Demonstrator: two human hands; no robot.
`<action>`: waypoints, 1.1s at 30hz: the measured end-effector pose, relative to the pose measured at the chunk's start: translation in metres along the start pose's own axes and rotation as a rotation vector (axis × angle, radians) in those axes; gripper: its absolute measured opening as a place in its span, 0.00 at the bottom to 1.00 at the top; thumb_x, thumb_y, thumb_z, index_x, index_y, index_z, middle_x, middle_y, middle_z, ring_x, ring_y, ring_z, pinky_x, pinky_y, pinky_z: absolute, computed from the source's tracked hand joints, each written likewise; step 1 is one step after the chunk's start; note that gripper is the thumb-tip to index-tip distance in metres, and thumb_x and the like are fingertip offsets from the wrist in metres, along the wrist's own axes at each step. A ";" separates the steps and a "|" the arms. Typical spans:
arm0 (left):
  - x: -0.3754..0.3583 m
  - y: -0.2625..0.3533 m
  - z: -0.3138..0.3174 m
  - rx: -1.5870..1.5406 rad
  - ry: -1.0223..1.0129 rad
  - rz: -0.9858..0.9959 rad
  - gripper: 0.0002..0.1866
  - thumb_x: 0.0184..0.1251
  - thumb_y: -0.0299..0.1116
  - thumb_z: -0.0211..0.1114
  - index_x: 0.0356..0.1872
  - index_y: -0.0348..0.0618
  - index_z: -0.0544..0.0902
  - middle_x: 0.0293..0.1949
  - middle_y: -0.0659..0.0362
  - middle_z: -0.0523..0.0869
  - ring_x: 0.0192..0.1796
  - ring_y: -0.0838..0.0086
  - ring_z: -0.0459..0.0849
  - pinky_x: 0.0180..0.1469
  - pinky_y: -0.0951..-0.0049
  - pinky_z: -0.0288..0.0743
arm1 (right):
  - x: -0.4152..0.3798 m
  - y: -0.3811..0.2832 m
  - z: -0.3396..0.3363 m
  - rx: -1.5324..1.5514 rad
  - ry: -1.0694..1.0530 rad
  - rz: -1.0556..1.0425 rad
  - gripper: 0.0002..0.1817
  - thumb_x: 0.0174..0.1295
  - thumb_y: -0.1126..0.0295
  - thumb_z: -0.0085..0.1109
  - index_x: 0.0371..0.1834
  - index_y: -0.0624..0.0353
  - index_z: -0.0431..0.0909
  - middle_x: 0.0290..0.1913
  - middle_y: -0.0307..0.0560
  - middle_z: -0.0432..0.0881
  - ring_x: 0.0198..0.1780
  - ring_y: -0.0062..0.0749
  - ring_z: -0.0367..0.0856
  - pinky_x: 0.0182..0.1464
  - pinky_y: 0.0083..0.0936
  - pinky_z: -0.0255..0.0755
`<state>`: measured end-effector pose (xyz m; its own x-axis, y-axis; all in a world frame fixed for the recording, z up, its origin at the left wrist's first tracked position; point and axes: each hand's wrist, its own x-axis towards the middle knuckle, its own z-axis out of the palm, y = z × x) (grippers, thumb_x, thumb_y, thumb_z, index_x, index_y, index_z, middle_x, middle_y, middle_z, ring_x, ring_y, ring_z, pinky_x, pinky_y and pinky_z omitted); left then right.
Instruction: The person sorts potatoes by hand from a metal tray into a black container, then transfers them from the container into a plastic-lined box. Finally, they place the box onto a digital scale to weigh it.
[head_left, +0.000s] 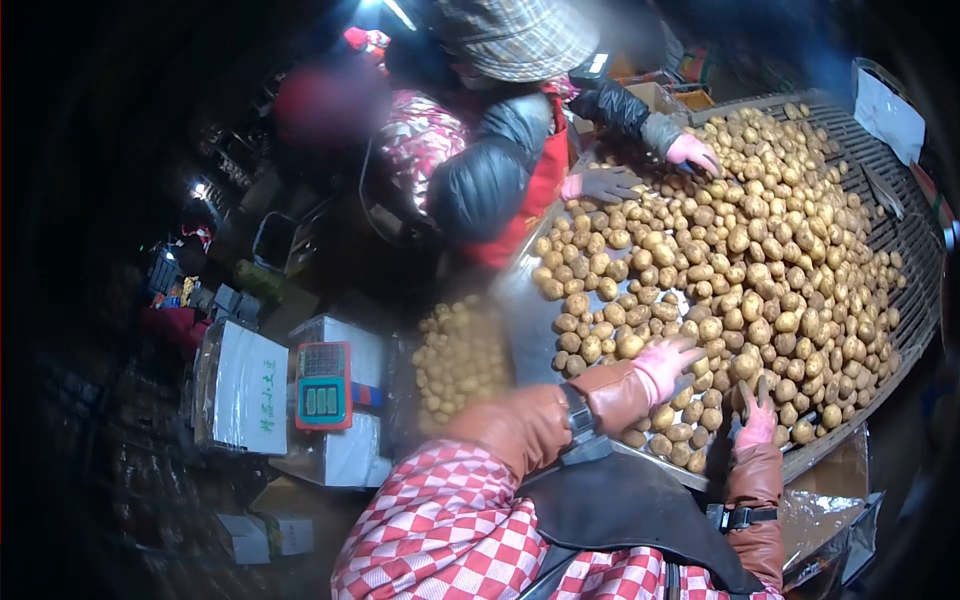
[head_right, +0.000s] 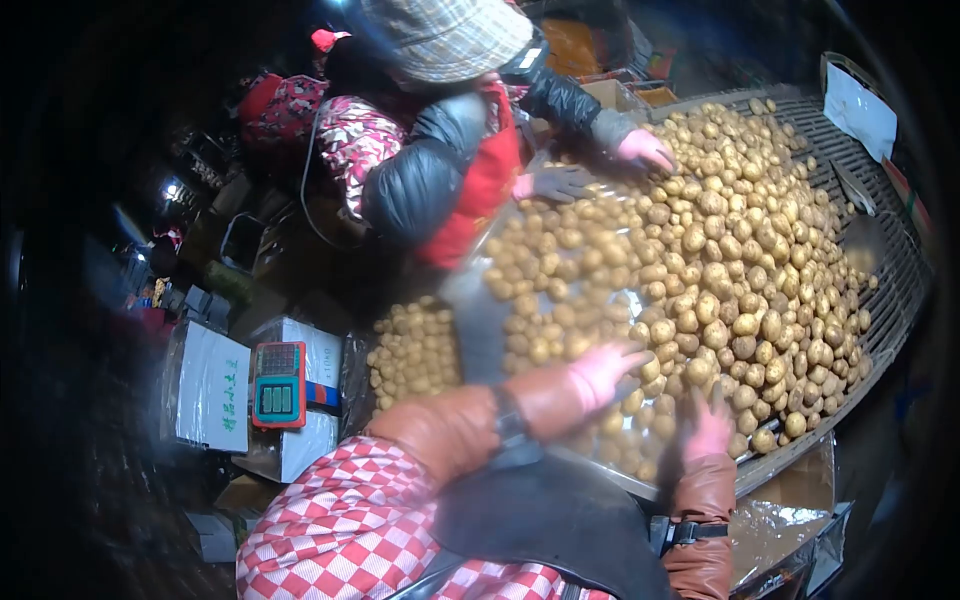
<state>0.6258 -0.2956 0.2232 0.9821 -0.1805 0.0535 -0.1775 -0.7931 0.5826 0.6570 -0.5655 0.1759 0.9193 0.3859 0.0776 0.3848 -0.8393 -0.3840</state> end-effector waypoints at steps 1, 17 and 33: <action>0.004 0.003 0.008 0.042 0.004 0.001 0.28 0.61 0.40 0.66 0.64 0.54 0.75 0.61 0.49 0.76 0.67 0.51 0.71 0.67 0.53 0.68 | -0.003 0.018 0.008 0.047 -0.009 0.049 0.34 0.52 0.69 0.69 0.66 0.40 0.74 0.72 0.54 0.65 0.67 0.56 0.69 0.65 0.43 0.69; 0.053 0.042 0.073 0.313 -0.143 0.535 0.29 0.62 0.45 0.65 0.65 0.55 0.73 0.66 0.48 0.69 0.73 0.50 0.60 0.73 0.33 0.46 | -0.095 0.041 -0.024 1.528 0.495 0.760 0.19 0.66 0.73 0.60 0.60 0.59 0.79 0.56 0.50 0.82 0.60 0.36 0.80 0.65 0.30 0.71; 0.098 -0.055 0.041 0.282 0.176 -0.075 0.30 0.64 0.41 0.65 0.68 0.53 0.73 0.68 0.44 0.71 0.71 0.48 0.65 0.70 0.45 0.58 | -0.069 0.030 -0.043 0.684 0.144 0.772 0.19 0.65 0.69 0.63 0.59 0.59 0.79 0.51 0.52 0.85 0.51 0.35 0.84 0.57 0.26 0.75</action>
<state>0.7291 -0.2935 0.1627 0.9845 -0.0318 0.1723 -0.0905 -0.9344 0.3445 0.6084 -0.6336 0.1985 0.9138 -0.2508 -0.3194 -0.4004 -0.4246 -0.8120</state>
